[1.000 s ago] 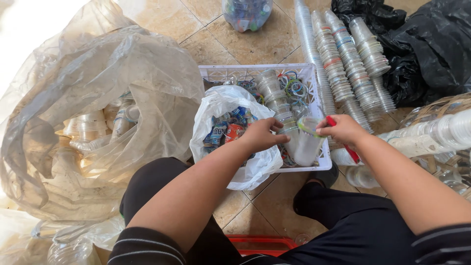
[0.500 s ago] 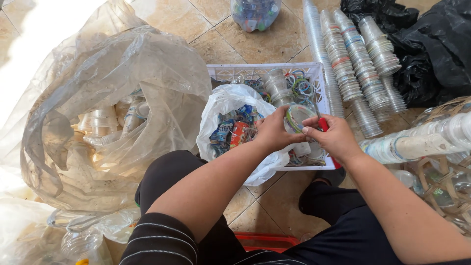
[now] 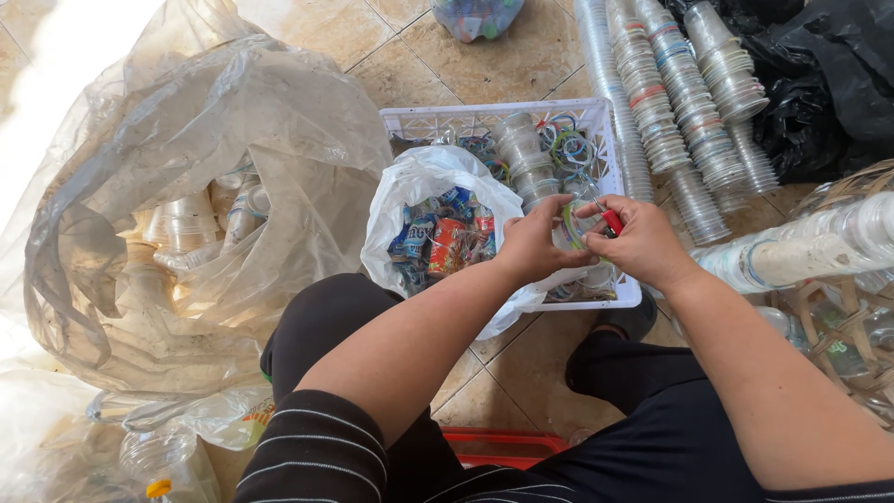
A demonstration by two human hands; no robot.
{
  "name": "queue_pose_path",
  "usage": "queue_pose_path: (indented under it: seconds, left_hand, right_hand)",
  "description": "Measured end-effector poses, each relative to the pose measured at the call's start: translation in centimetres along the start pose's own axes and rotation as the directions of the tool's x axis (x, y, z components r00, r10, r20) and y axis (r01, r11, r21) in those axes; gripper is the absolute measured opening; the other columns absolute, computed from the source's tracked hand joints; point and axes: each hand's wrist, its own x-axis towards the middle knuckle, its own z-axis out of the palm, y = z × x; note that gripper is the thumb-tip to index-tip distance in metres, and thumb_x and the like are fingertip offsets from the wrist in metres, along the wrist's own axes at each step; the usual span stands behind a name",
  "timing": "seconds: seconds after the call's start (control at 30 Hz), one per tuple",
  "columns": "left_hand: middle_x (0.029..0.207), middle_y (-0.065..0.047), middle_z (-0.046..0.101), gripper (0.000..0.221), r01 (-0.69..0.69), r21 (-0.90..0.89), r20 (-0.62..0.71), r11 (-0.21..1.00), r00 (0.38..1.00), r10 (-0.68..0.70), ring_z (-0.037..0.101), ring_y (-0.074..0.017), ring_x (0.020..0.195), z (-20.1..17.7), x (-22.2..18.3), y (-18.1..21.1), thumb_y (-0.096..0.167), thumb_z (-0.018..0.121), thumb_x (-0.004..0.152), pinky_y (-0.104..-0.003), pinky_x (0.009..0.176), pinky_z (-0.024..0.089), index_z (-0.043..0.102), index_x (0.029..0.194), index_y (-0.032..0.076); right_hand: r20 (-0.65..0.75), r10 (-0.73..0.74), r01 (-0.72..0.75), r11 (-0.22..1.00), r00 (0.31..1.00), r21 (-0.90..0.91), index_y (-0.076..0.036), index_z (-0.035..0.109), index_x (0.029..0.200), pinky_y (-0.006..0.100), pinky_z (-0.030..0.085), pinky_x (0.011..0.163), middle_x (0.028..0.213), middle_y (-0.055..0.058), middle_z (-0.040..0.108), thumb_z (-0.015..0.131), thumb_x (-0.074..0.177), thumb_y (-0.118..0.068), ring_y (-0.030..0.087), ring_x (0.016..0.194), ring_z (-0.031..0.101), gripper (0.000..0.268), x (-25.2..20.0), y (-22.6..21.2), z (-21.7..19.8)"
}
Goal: The person sits on the floor and uses red scissors to cut the rims off clear plastic cups. They pick up cups from a white crate, cut the top edge, and place the modified cups into a pile on the floor.
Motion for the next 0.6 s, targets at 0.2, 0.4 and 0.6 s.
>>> queue_pose_path:
  seconds: [0.2,0.4,0.6]
  left_hand:
    - [0.141,-0.007,0.063,0.100,-0.031,0.006,-0.002,1.000,1.000,0.031,0.064,-0.0258,0.129,3.2,1.8,-2.4,0.056,0.086,0.068,-0.051,0.112,0.038,0.042,0.149,0.018]
    - [0.144,-0.010,0.060,0.101,0.022,0.089,0.048,0.996,0.999,-0.027,0.062,-0.0266,0.132,4.7,1.4,-4.2,0.047,0.089,0.070,-0.047,0.114,0.037,0.040,0.153,0.015]
    - [0.148,-0.019,0.054,0.133,-0.030,0.223,0.066,0.974,0.998,0.016,0.054,-0.0329,0.135,4.8,1.8,-4.5,0.059,0.092,0.048,-0.048,0.111,0.038,0.035,0.154,0.002]
  right_hand:
    - [-0.018,0.006,-0.006,0.999,1.000,-0.035,-0.004,0.073,0.107,0.019,0.048,0.052,0.068,0.011,0.071,0.065,0.073,0.004,0.008,0.057,0.061,0.036,0.3,0.4,-1.4]
    - [-0.097,-0.023,0.019,0.999,0.995,-0.044,-0.007,0.073,0.106,0.021,0.051,0.063,0.074,0.010,0.071,0.069,0.075,0.002,0.008,0.069,0.061,0.033,0.5,-0.5,-3.8]
    - [-0.188,-0.023,-0.003,0.991,0.982,-0.136,-0.007,0.074,0.108,0.021,0.045,0.067,0.084,0.004,0.064,0.075,0.082,0.002,0.010,0.074,0.055,0.027,0.5,-0.4,-7.7]
